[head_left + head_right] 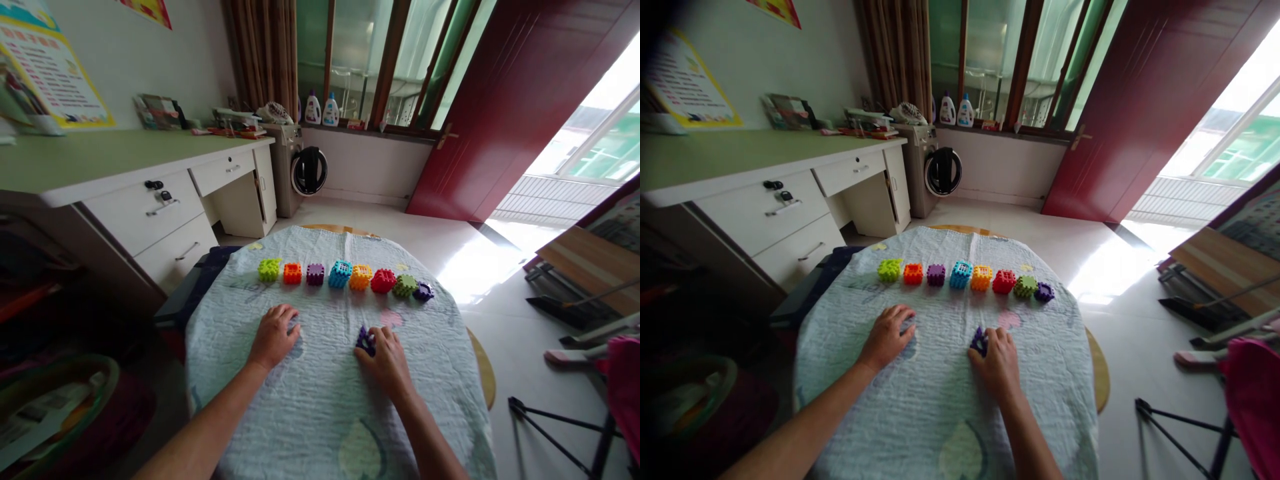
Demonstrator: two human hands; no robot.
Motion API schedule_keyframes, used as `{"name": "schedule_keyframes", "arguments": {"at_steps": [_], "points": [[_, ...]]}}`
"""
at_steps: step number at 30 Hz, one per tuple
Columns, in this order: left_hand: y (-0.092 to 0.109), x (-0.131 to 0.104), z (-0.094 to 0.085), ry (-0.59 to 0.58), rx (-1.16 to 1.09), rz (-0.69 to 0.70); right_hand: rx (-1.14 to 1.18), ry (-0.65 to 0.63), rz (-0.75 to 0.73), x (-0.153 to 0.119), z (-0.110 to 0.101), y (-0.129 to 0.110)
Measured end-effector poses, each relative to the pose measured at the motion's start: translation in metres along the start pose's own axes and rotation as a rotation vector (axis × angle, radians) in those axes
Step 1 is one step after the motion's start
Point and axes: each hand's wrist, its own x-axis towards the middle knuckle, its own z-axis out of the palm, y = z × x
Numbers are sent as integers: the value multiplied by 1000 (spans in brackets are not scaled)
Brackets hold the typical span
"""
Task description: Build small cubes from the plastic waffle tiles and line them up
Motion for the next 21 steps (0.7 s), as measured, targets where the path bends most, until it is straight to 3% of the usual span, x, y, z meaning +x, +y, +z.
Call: {"name": "schedule_keyframes", "arguments": {"at_steps": [12,15,21], "points": [[1,0,0,-7,-35,-24,11,-65,-61,19,1,2],[1,0,-1,-20,-45,-38,-21,-28,-132,51,-8,-8],[3,-1,-3,-34,-59,-58,-60,12,-195,149,-21,-39]]}}
